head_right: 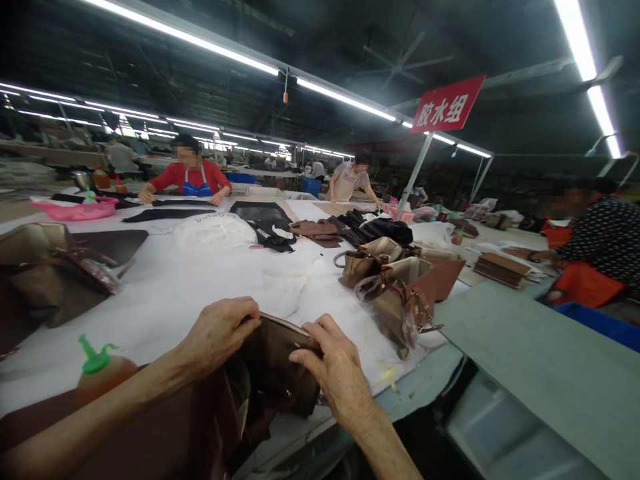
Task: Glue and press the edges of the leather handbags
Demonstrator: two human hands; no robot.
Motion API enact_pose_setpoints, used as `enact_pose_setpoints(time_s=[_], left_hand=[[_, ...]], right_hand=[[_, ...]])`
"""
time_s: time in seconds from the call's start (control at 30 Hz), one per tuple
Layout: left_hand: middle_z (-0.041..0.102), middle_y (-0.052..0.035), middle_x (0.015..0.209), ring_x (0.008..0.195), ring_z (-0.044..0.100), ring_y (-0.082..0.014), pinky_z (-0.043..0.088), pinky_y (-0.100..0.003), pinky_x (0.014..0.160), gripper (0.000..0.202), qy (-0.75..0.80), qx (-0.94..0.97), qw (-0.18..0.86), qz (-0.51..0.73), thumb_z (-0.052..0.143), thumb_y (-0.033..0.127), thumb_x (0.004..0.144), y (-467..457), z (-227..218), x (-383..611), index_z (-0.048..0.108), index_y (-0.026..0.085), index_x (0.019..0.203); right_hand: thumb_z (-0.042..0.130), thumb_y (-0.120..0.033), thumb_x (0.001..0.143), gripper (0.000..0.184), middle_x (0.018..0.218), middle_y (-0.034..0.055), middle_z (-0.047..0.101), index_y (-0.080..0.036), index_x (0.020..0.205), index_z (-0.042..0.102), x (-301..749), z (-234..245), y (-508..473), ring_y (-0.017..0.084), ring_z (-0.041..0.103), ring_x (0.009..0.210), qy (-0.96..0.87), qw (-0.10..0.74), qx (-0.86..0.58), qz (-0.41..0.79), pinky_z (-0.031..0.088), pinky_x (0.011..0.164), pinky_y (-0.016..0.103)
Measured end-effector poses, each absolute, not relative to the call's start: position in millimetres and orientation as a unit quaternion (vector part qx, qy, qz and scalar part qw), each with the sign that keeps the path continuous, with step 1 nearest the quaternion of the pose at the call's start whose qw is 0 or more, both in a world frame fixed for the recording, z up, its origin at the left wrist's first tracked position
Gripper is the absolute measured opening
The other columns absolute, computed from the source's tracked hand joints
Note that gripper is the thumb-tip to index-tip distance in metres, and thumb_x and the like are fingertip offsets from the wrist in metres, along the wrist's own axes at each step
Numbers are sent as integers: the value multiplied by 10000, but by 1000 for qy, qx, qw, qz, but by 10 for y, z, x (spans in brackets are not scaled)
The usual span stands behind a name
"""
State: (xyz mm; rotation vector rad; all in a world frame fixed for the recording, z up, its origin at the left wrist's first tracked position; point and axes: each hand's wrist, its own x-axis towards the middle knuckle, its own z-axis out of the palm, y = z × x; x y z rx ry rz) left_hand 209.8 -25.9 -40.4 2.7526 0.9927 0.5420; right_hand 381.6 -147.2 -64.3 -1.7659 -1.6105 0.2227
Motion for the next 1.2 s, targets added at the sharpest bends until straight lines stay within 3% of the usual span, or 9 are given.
enact_pose_setpoints(time_s=[0.07,0.17,0.7,1.2], left_hand=[[595,3,742,691,528,-145,324,-245,614,150,330,922,84,183,418,192,786,-259,-399,2087,530,196,686],[594,5,734,688,525,-141,326,-244,627,145,323,922,96,191,427,196,784,-260,-386,2073,535,195,687],[598,8,715,687,511,-134,331,-234,635,124,339,906,144,210,483,188,732,-272,-378,2075,566,188,640],[599,11,680,645,519,-126,314,-239,603,149,333,907,108,237,463,196,746,-293,-433,2078,557,184,630]], right_hand=[[580,-277,789,77,750,-17,468,-208,780,614,3812,-634,-1450,136,493,691,-615,383,-682,102,376,627,239],[555,-248,802,183,705,-23,447,-185,632,581,3823,-626,-1413,127,486,670,-613,410,-665,124,361,611,236],[587,-219,751,179,634,-38,426,-169,582,610,3796,-693,-1355,112,448,620,-540,511,-643,182,311,558,235],[466,-259,848,250,666,-19,420,-182,623,541,3754,-706,-1395,132,469,638,-607,425,-665,89,340,583,241]])
